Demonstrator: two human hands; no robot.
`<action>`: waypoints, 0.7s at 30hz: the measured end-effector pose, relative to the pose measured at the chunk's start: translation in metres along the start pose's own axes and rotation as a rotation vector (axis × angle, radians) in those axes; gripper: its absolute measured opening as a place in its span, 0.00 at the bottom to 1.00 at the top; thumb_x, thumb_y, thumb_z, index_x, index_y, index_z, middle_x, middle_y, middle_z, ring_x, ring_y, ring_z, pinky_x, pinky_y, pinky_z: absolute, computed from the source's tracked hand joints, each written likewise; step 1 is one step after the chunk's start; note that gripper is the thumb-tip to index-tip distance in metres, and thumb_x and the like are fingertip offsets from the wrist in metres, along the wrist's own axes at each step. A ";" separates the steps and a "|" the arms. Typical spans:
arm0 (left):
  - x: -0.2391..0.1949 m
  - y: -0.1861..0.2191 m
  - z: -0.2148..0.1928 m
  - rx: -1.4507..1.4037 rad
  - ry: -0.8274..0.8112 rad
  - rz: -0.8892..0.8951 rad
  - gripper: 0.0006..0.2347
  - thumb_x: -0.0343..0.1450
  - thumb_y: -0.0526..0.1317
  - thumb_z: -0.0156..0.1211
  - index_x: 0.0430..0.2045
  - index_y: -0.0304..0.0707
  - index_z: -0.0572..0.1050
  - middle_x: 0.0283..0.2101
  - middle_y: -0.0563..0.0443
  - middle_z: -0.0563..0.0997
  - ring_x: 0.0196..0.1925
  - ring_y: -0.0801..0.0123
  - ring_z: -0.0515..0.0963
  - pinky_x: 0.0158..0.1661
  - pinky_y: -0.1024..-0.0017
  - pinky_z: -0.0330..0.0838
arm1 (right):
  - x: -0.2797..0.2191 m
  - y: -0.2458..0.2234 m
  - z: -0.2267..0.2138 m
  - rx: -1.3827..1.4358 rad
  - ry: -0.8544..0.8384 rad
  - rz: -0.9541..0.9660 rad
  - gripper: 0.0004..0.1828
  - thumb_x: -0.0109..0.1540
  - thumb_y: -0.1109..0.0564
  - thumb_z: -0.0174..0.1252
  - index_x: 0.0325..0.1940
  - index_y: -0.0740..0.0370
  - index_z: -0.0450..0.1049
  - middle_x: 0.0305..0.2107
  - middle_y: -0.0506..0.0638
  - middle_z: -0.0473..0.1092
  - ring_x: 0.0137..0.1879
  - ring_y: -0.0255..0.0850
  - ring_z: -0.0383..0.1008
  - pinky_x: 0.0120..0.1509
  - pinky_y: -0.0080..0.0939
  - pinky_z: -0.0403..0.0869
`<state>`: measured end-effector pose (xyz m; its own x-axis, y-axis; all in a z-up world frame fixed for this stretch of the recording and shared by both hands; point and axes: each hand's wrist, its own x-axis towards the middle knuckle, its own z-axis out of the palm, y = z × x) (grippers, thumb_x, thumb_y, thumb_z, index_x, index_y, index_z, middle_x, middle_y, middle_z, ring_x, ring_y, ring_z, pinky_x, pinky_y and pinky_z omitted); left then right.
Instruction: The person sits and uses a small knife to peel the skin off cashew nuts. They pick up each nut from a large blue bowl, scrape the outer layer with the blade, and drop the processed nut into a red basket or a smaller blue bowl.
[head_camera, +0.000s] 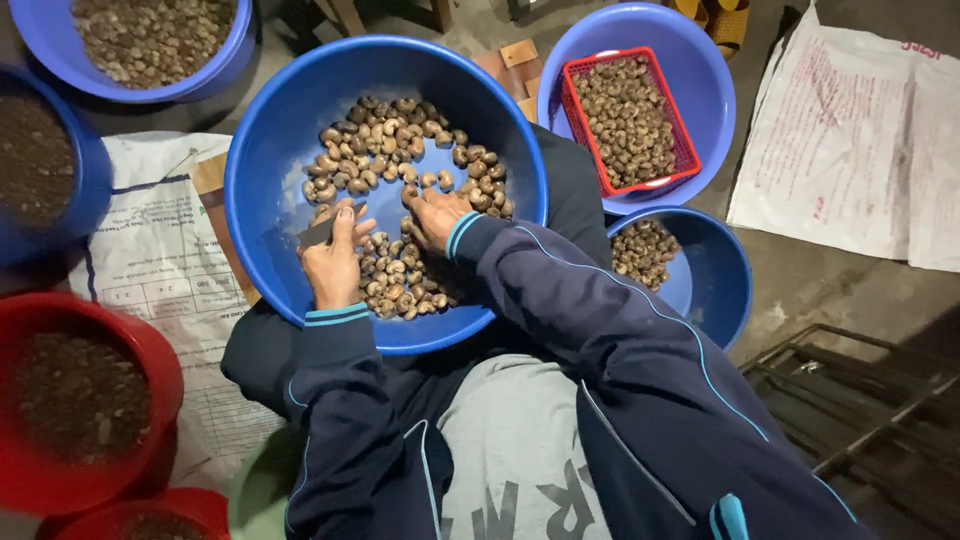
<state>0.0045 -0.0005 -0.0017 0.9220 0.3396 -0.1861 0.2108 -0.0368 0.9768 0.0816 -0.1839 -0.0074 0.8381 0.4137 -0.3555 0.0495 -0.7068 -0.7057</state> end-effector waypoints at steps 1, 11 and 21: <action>0.000 -0.001 0.000 0.001 0.000 0.001 0.15 0.82 0.41 0.53 0.57 0.24 0.74 0.52 0.27 0.82 0.49 0.46 0.86 0.46 0.58 0.86 | 0.012 0.019 0.017 0.001 0.000 -0.001 0.10 0.65 0.49 0.54 0.39 0.55 0.65 0.33 0.55 0.69 0.42 0.59 0.75 0.52 0.61 0.68; -0.002 0.001 0.004 0.006 -0.047 0.067 0.14 0.82 0.43 0.55 0.54 0.31 0.78 0.55 0.28 0.80 0.58 0.42 0.81 0.49 0.58 0.83 | 0.028 0.028 0.039 0.852 -0.088 -0.113 0.13 0.68 0.52 0.57 0.52 0.62 0.71 0.30 0.59 0.79 0.29 0.40 0.81 0.26 0.31 0.76; -0.002 0.002 0.004 0.027 -0.081 0.057 0.15 0.82 0.46 0.54 0.56 0.36 0.77 0.55 0.29 0.80 0.55 0.48 0.82 0.48 0.57 0.85 | 0.018 0.020 0.040 1.003 0.028 -0.227 0.19 0.67 0.54 0.63 0.60 0.63 0.72 0.30 0.59 0.78 0.31 0.41 0.82 0.30 0.34 0.80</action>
<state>0.0045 -0.0055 0.0003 0.9556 0.2595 -0.1396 0.1652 -0.0798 0.9830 0.0757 -0.1677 -0.0521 0.8785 0.4553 -0.1448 -0.2575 0.1958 -0.9462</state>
